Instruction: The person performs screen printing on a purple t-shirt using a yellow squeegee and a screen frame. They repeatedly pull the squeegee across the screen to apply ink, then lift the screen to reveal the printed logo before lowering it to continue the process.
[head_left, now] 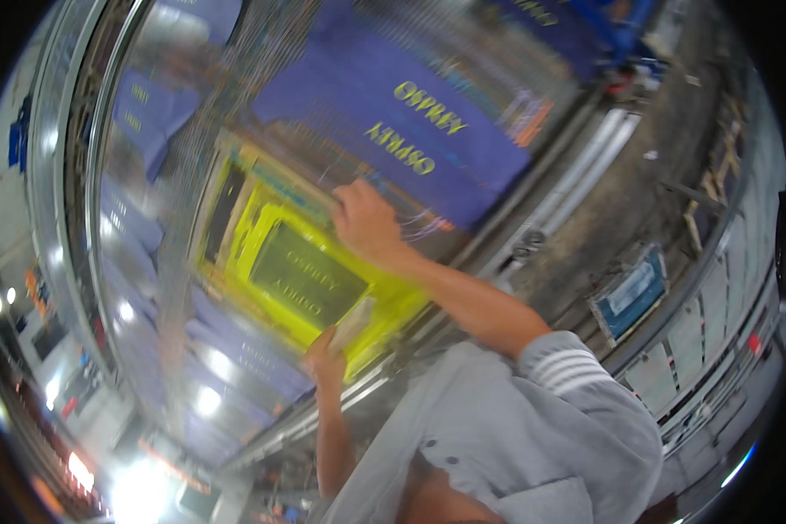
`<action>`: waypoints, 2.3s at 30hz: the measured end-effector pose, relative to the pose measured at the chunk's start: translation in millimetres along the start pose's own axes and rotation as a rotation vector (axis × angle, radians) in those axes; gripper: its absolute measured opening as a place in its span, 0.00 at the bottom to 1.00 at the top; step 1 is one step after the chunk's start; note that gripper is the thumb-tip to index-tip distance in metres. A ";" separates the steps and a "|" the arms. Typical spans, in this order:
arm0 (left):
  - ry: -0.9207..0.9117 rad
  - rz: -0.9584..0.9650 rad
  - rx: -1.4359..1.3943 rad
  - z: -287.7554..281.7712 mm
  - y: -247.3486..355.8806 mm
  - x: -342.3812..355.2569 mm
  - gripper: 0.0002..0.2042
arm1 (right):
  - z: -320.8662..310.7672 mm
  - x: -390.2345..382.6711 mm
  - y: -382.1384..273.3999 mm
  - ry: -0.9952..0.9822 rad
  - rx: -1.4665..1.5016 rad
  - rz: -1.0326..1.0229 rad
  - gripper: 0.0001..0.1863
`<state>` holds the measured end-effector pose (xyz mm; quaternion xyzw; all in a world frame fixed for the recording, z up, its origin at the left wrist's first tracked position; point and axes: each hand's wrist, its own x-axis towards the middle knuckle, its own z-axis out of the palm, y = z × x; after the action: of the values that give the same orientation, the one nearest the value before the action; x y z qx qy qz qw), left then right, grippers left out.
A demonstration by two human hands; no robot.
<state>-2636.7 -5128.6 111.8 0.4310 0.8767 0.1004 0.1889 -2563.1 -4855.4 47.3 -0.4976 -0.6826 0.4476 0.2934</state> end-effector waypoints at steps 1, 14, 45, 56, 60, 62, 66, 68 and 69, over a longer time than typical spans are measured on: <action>-0.018 -0.006 0.034 -3.7 1.6 2.0 0.19 | 2.6 0.2 0.8 0.046 0.031 -0.026 0.08; 0.048 -0.028 0.061 2.7 9.7 -15.1 0.17 | -330.8 41.3 130.4 0.718 -0.709 0.065 0.11; -0.064 -0.096 0.041 0.5 -18.2 -22.9 0.07 | -111.9 2.8 -46.9 -0.409 -0.304 -0.527 0.07; -0.015 -0.029 0.135 -71.9 -81.9 150.3 0.10 | 92.2 54.0 -148.1 -1.110 -0.777 -0.761 0.26; -0.072 -0.042 0.081 -82.8 -94.2 183.5 0.10 | 111.7 68.0 -171.6 -1.173 -0.865 -0.788 0.25; -0.114 -0.028 0.072 -91.2 -94.7 195.1 0.10 | 116.7 66.6 -171.1 -1.207 -0.955 -0.746 0.21; -0.077 0.002 0.095 -73.7 -108.6 206.3 0.14 | 133.7 62.9 -136.2 -1.092 -0.989 -0.717 0.12; 0.022 -0.005 0.081 -61.4 -105.4 190.9 0.14 | 133.0 52.9 -115.1 -1.031 -0.943 -0.705 0.09; 0.075 -0.010 0.078 -54.9 -102.4 179.4 0.15 | 127.7 41.8 -108.6 -1.020 -0.929 -0.717 0.08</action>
<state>-2833.1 -5049.2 83.1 0.4294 0.8885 0.0814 0.1394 -2730.3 -4868.1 88.9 -0.0508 -0.9701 0.1671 -0.1686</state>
